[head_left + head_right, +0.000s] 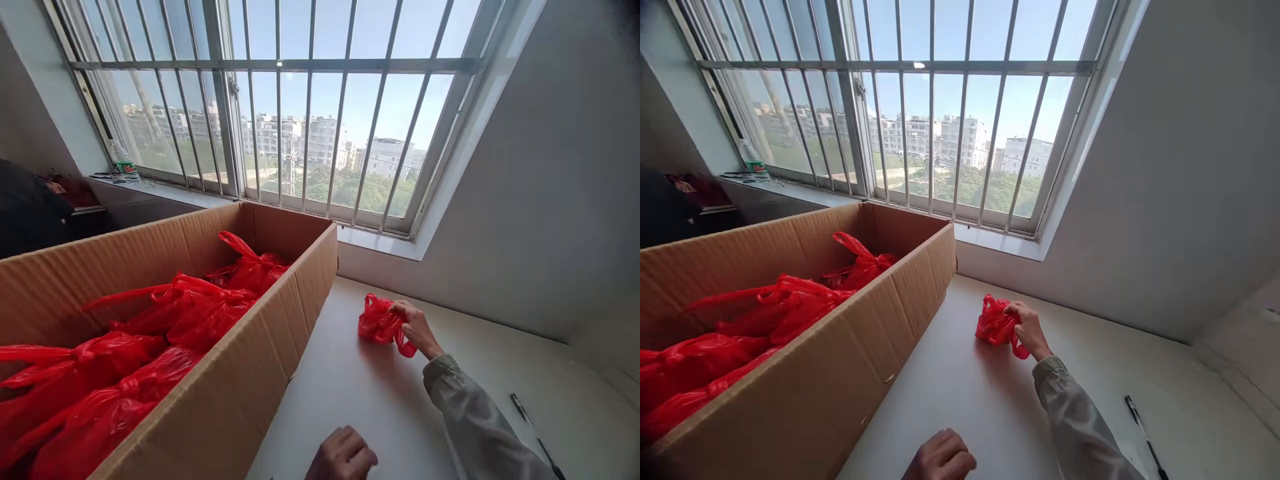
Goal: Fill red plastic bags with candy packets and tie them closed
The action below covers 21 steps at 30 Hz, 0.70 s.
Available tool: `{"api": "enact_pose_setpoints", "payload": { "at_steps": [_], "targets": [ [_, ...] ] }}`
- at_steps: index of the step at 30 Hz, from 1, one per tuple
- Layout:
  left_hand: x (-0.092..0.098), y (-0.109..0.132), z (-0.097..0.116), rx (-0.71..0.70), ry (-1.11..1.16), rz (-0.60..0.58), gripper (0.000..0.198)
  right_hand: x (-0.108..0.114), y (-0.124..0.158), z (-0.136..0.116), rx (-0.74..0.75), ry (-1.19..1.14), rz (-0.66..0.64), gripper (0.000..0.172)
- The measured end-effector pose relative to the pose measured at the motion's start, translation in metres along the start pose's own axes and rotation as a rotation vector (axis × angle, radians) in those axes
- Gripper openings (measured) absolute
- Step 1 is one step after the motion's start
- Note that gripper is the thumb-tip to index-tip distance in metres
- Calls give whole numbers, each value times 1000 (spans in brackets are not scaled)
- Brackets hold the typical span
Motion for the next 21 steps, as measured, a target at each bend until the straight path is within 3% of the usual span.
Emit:
{"api": "enact_pose_setpoints", "payload": {
  "at_steps": [3, 6, 11, 16, 18, 21],
  "targets": [
    [15, -18, -2, 194, 57, 180, 16, 6, 50, -19, 17, -65, 40, 38],
    [25, -47, 4, 242, 10, 270, 23, 4, 97, -36, -60, -119, 163, 36],
    [10, -90, 8, 240, 40, 187, 37, 1, 140, -50, -134, -308, 385, 37],
    [-2, -97, 5, 248, 183, 104, 36, -4, 156, -48, -114, -446, 478, 45],
    [-4, -94, 1, 293, 200, 111, 35, -9, 161, -46, -85, -525, 467, 49],
    [-7, -88, -7, 317, 175, 87, 29, -18, 165, -49, -5, -651, 335, 56]
  ]
}}
Point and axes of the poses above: each hand's wrist, its own y-axis away from the middle knuckle, its own x-axis out of the back of the hand, z = x × y, the point moved 4 cm from there along -y, towards the middle knuckle, and after that the axes turned 10 degrees about y, right-handed, at the moved point
